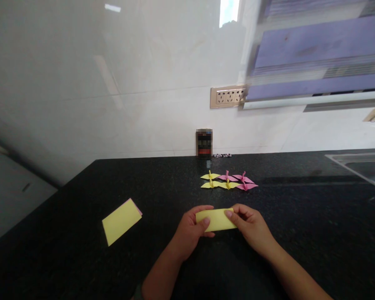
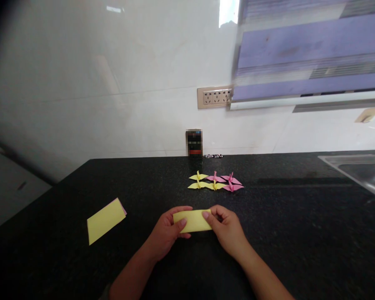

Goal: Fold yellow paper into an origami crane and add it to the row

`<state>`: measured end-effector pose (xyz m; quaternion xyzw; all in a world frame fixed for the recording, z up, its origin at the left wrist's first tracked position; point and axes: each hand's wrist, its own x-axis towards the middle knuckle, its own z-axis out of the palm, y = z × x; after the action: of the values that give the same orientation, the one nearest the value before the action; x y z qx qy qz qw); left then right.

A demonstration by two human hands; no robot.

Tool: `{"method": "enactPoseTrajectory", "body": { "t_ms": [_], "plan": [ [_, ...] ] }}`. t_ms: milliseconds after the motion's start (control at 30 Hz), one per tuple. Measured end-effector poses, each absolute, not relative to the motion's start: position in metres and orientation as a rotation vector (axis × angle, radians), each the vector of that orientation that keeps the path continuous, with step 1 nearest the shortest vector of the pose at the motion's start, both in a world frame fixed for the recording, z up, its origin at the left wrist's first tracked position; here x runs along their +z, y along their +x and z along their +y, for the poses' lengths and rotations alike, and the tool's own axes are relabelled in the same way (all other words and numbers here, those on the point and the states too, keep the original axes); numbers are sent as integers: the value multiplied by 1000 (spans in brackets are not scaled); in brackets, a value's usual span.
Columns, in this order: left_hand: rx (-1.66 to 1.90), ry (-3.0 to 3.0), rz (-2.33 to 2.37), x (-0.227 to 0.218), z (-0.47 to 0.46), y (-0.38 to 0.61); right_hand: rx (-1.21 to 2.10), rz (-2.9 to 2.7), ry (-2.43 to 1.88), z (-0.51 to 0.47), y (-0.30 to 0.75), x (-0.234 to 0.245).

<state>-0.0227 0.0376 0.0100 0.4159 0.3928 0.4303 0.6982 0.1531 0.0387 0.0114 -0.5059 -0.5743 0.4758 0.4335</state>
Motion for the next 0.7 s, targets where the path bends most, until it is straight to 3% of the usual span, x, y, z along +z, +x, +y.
{"method": "enactPoseTrajectory", "body": {
  "t_ms": [700],
  "plan": [
    [943,901,863,5,38,-25,1175,-1383,-1305,38,151,11]
  ]
}}
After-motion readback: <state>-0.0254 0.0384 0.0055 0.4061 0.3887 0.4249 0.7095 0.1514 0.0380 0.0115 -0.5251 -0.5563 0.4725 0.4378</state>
